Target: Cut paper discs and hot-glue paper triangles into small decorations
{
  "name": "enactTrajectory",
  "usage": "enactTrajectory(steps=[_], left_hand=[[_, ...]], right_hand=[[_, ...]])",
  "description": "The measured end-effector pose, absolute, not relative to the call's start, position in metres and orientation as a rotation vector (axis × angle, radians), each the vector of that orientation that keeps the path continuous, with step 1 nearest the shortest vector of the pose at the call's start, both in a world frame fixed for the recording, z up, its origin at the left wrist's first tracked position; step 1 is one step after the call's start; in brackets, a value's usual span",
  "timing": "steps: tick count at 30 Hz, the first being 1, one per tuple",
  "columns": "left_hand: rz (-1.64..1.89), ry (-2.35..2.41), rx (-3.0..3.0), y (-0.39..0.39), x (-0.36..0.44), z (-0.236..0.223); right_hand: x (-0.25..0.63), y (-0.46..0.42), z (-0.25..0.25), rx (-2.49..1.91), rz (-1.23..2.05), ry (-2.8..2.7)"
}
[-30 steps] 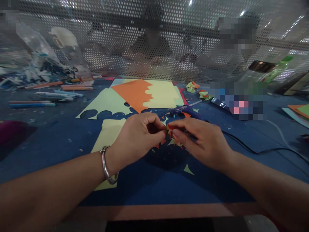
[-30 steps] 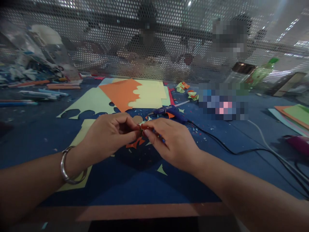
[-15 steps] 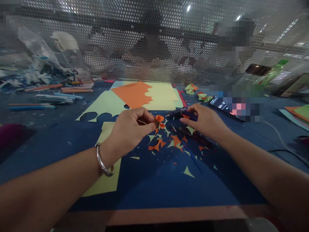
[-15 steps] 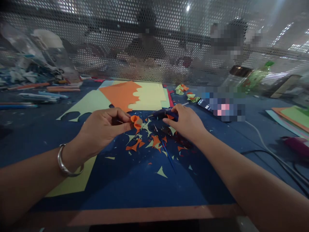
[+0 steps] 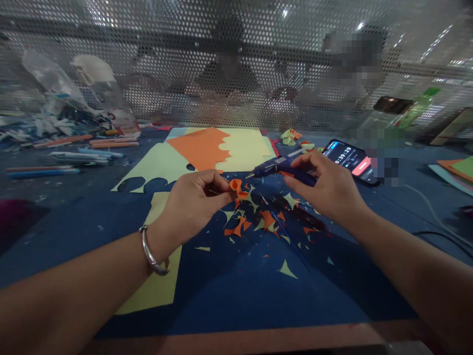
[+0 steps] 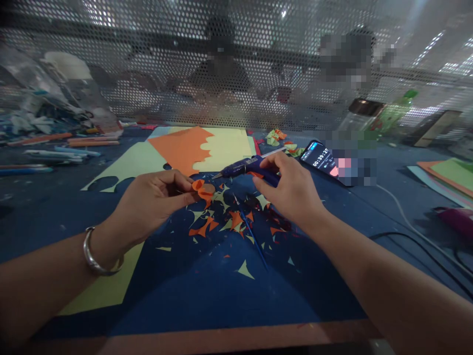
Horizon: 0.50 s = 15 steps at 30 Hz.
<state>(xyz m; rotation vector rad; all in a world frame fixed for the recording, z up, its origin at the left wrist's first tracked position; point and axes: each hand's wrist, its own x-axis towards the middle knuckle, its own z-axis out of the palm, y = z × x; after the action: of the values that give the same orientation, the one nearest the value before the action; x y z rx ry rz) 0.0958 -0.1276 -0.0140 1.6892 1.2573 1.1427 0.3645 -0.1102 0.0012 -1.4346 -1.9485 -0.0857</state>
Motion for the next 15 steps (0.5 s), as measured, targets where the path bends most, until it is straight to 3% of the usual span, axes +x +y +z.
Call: enactTrajectory(steps=[15], left_hand=[[1.111, 1.364, 1.762, -0.127, 0.095, -0.014]], right_hand=[[0.36, -0.128, 0.008, -1.258, -0.189, -2.002]])
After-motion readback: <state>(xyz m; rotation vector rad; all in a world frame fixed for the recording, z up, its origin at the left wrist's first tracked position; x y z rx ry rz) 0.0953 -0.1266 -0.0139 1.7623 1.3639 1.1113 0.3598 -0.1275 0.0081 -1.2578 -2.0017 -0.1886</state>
